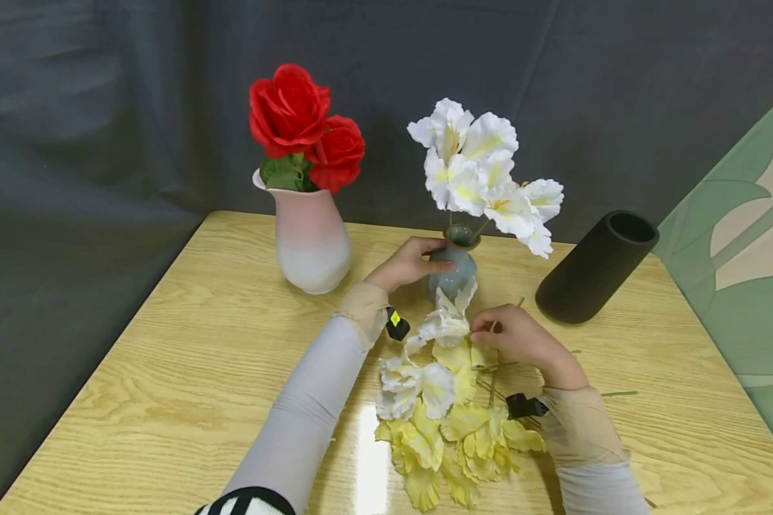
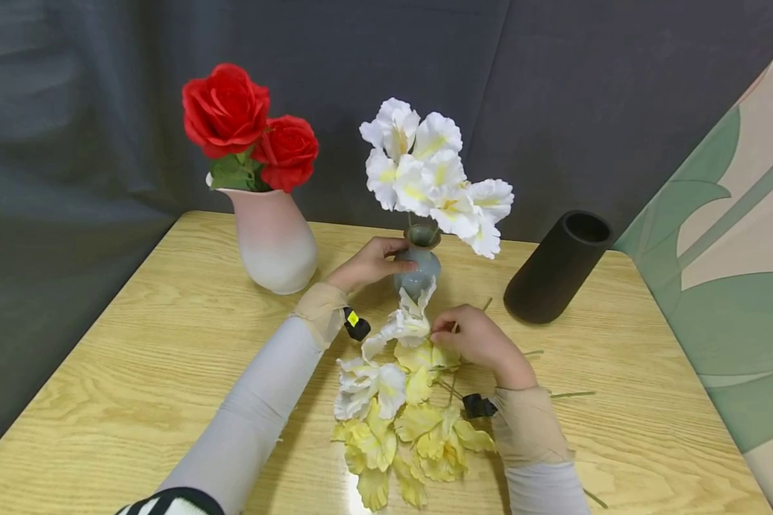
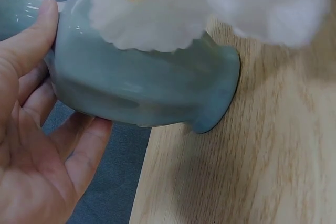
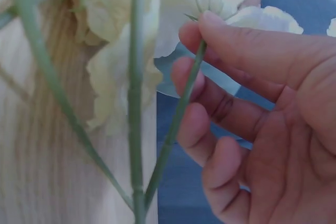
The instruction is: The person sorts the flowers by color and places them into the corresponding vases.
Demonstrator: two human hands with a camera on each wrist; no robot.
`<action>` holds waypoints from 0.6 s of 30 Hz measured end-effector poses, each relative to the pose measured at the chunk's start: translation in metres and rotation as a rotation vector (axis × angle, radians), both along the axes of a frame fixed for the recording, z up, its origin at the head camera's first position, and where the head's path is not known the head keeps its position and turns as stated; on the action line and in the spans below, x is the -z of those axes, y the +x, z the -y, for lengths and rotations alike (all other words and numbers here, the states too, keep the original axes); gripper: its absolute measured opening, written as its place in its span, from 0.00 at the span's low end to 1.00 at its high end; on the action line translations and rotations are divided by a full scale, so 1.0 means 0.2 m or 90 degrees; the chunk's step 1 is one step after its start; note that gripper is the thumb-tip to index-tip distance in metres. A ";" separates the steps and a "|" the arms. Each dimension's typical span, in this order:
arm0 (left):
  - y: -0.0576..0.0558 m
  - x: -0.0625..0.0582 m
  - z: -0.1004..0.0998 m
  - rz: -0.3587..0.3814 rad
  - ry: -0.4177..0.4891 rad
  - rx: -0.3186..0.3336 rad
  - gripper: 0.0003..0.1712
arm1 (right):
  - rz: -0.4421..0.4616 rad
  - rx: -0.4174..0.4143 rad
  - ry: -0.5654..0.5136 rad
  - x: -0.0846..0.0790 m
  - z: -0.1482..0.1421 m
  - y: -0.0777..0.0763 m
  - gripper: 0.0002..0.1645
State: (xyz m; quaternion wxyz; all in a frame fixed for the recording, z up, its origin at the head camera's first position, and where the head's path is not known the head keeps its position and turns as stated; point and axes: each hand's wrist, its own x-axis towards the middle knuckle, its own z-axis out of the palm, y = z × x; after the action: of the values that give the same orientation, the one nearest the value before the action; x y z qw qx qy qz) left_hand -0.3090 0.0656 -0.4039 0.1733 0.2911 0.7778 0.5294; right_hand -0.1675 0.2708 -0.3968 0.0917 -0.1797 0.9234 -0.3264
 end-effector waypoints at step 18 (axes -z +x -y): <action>-0.01 0.01 0.00 -0.044 -0.006 0.010 0.25 | -0.112 0.044 -0.005 -0.16 -0.01 0.09 0.04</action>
State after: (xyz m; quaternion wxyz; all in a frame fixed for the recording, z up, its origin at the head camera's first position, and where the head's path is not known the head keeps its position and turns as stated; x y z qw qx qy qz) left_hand -0.3110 0.0660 -0.4058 0.1519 0.3142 0.7833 0.5144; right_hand -0.1504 0.2723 -0.3657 -0.0016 -0.1758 0.9323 -0.3161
